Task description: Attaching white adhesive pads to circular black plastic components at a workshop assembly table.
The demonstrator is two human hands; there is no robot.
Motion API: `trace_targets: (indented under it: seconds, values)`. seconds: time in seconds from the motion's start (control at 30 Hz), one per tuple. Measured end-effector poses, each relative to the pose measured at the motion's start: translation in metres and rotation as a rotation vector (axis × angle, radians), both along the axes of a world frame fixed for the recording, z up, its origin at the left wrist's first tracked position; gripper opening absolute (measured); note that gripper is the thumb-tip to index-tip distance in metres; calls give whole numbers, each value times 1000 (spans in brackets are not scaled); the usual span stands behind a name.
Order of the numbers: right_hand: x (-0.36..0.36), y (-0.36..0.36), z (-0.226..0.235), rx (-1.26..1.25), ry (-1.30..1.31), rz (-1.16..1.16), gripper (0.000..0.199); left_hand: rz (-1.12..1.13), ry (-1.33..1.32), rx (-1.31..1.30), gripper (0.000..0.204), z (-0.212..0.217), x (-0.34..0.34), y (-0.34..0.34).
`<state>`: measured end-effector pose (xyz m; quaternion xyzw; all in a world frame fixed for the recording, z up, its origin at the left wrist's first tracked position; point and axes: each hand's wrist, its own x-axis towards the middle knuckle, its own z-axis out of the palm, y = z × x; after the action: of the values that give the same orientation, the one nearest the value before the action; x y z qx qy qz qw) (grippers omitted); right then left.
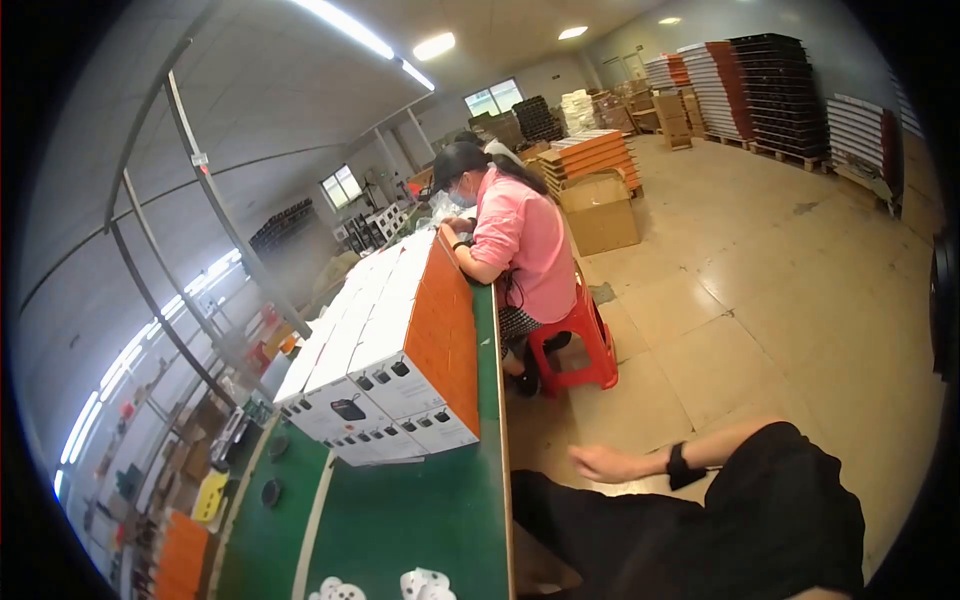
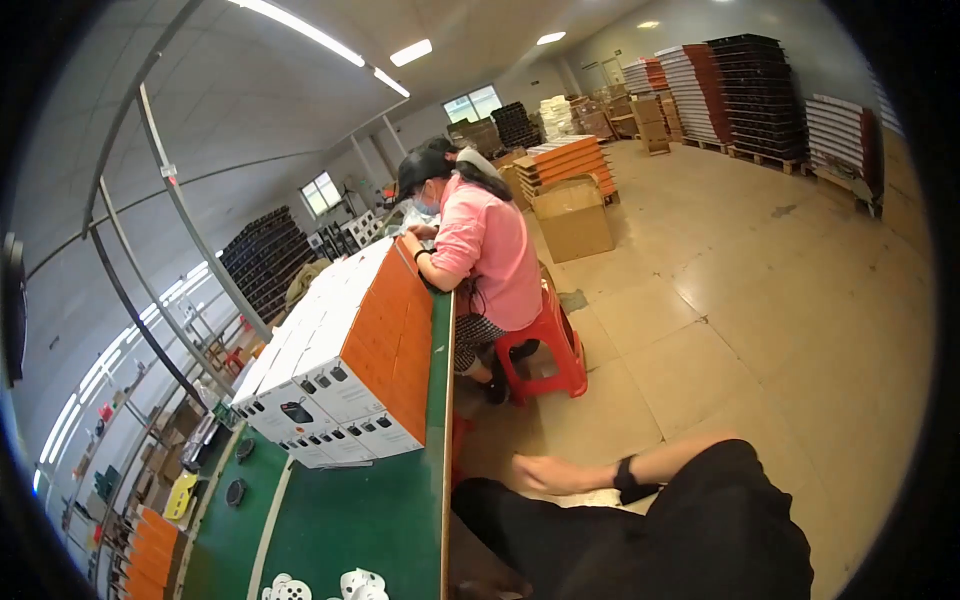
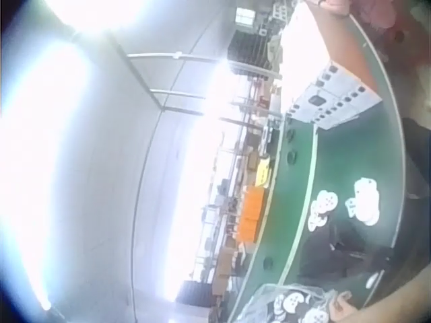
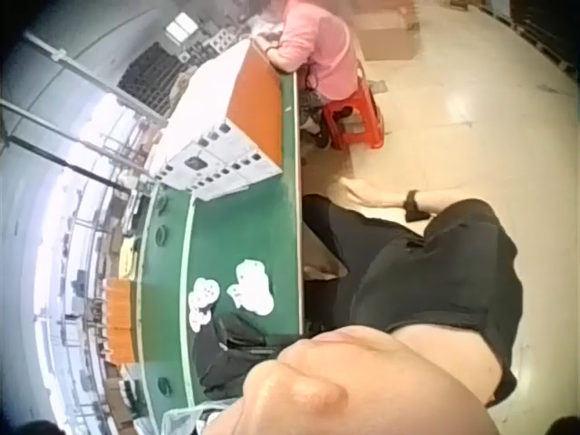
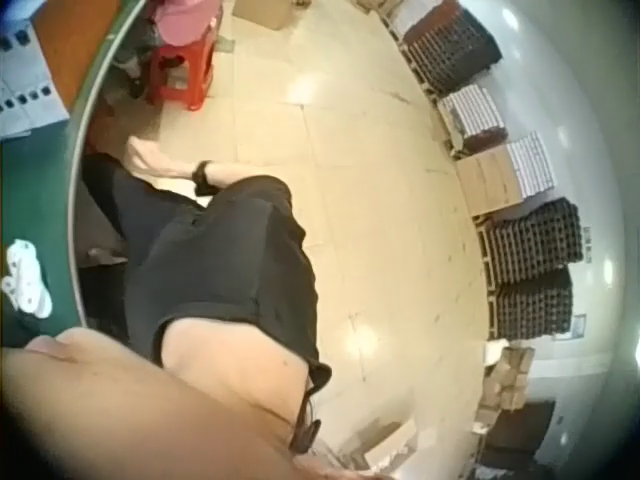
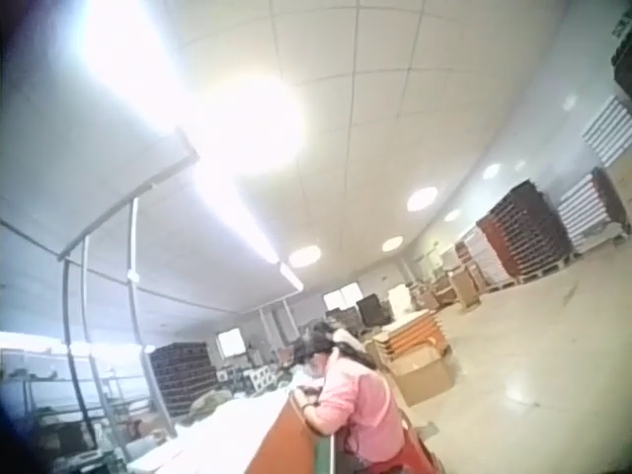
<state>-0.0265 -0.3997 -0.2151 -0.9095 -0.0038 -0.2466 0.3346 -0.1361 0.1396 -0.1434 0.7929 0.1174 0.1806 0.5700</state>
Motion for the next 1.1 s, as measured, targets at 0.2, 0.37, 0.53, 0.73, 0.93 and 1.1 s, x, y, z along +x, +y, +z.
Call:
trace_targets:
  seconds: [0.2, 0.37, 0.53, 0.73, 0.93, 1.1]
  values:
    - [-109, -69, -267, 1380, 1171, 188, 34, 76, 159, 22, 36, 9, 18, -37]
    - [-56, -74, -292, 1321, 1298, 206, 35, 161, 283, 60, 36, 33, 64, -66]
    - [5, -63, -277, 1225, 1370, 172, 35, 188, 385, 61, 36, 56, 136, -65]
    - [28, -61, -250, 1073, 1479, 122, 36, 237, 530, 32, 36, 69, 161, -61]
    - [73, -62, -232, 863, 1524, 150, 37, 327, 589, -25, 36, 66, 145, -62]
    - [106, -70, -223, 721, 1495, 169, 38, 367, 596, -58, 36, 57, 130, -77]
